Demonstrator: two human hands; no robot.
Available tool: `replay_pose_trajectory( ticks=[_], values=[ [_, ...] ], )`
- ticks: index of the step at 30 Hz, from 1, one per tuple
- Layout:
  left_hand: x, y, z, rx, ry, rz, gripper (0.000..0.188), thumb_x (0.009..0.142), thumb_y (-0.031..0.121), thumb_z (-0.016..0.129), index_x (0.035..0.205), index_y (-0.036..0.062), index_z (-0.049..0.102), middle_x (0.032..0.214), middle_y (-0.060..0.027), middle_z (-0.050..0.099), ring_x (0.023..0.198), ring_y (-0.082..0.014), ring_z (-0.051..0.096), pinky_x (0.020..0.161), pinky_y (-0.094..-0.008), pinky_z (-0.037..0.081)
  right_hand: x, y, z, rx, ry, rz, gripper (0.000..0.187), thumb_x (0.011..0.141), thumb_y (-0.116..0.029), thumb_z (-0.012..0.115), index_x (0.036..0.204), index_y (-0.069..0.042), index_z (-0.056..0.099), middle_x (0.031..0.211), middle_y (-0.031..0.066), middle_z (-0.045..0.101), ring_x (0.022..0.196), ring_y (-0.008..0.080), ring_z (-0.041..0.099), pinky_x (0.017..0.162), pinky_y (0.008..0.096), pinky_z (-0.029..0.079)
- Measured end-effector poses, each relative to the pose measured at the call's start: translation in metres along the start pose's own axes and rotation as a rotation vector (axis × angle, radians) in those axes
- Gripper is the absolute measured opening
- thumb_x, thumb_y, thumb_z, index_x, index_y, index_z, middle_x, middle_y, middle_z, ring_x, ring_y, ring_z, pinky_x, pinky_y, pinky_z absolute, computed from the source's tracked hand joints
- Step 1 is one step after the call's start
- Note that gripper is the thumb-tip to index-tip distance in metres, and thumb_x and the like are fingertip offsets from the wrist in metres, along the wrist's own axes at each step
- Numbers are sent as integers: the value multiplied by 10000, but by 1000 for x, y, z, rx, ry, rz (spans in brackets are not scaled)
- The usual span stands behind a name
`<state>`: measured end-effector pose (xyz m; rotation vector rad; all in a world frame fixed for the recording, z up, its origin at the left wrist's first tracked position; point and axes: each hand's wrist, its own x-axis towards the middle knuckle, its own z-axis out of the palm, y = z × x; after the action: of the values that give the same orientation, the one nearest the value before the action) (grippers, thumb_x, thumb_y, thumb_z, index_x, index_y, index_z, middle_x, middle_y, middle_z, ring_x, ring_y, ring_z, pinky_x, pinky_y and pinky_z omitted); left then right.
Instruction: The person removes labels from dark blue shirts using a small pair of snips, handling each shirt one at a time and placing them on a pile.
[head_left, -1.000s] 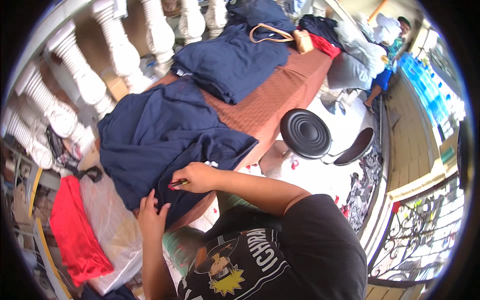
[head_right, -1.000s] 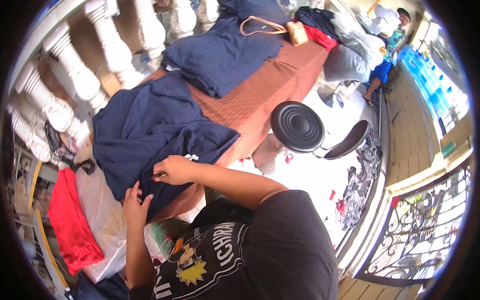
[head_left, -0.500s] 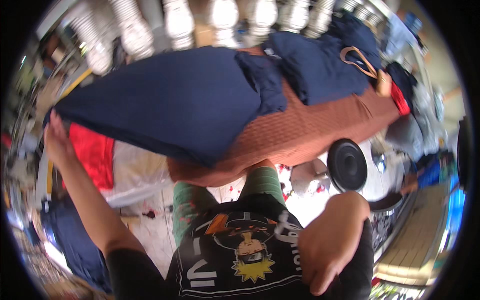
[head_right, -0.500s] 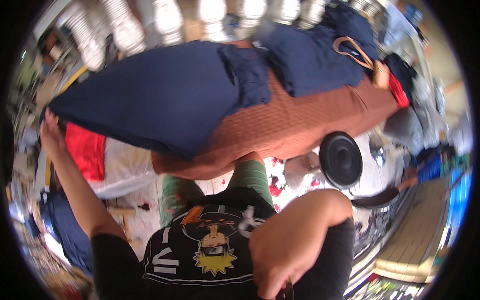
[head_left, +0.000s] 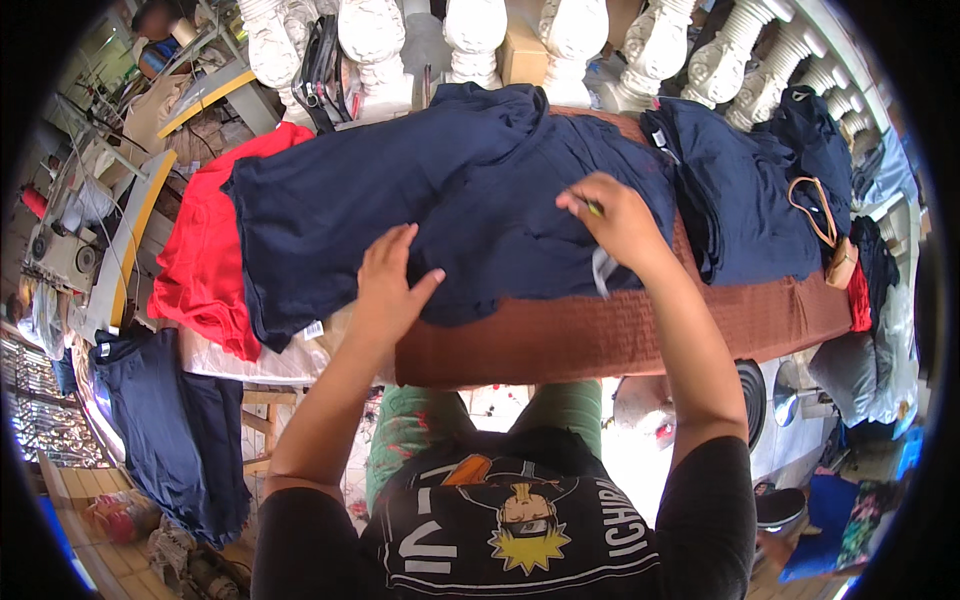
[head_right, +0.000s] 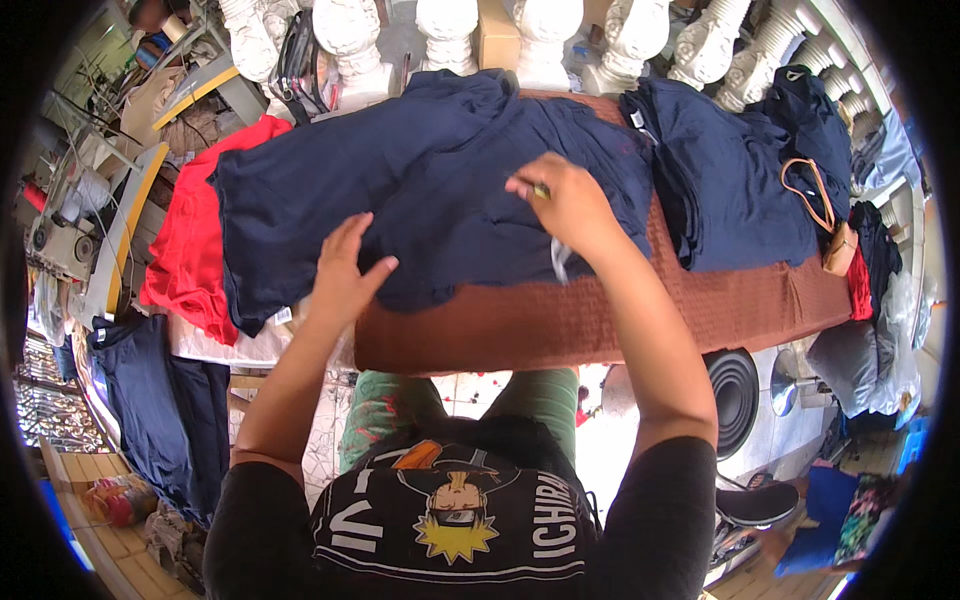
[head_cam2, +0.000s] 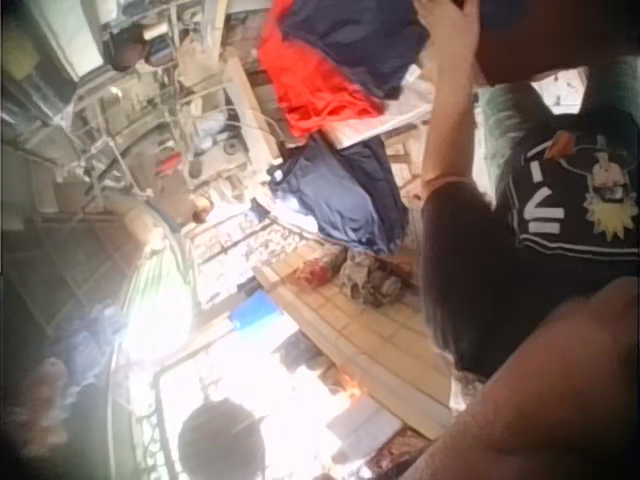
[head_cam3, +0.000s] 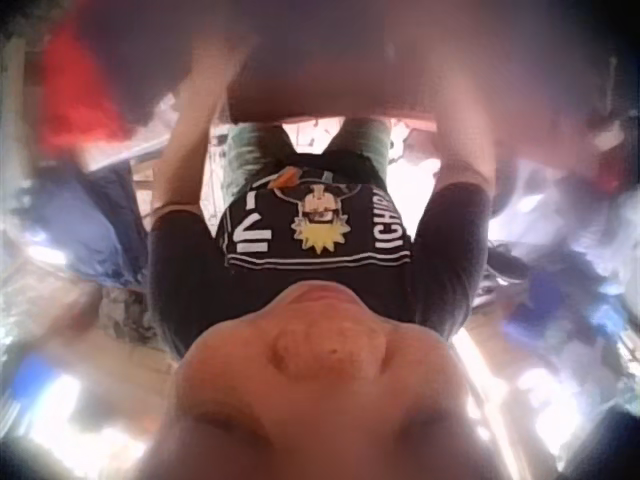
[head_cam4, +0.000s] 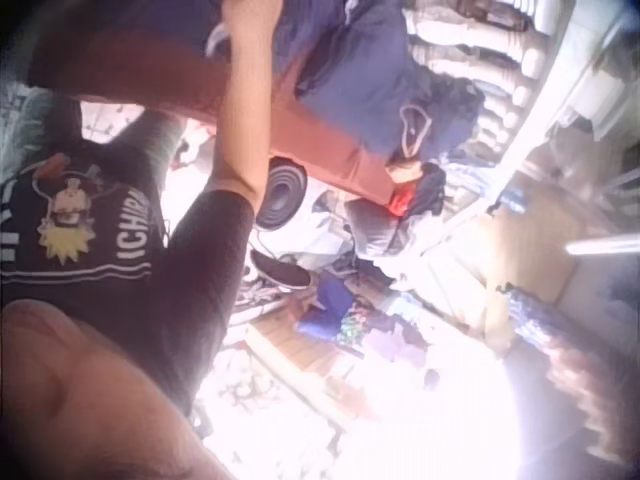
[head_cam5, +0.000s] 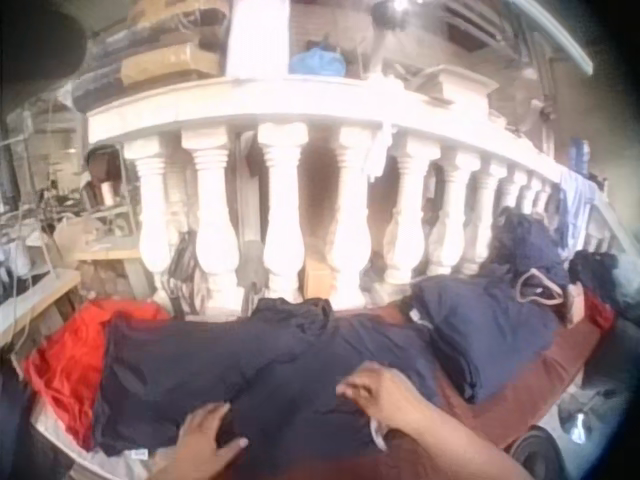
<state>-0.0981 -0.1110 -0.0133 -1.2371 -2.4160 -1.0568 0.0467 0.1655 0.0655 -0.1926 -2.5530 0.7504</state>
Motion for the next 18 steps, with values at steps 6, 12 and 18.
replay_pose_trajectory(
  ticks=[6, 12, 18],
  values=[
    [21, -1, 15, 169, -67, -120, 421, 792, 231, 732, 1151, 45, 613, 1132, -116, 615, 1066, -300, 576, 917, -417, 437, 81, 73, 81, -301, 34, -37, 247, 811, -129, 673, 1058, -125, 663, 1034, 116, 656, 957, 327, 633, 825, 406, 512],
    [65, 11, -36, -342, 139, -76, 153, 751, -49, 669, 873, 30, 620, 791, -15, 574, 683, -86, 510, 630, -221, 431, 109, 35, 31, -324, 138, 95, 230, 821, -130, 701, 1045, -111, 654, 1008, 121, 682, 985, 283, 653, 833, 347, 505],
    [8, 67, -97, -444, -459, 45, 241, 611, -120, 596, 779, 52, 593, 777, -19, 537, 688, -107, 534, 602, -233, 412, -34, -14, -19, -178, 139, -106, 182, 810, -59, 672, 988, -48, 634, 988, 106, 669, 948, 300, 652, 807, 334, 514]
  ],
)
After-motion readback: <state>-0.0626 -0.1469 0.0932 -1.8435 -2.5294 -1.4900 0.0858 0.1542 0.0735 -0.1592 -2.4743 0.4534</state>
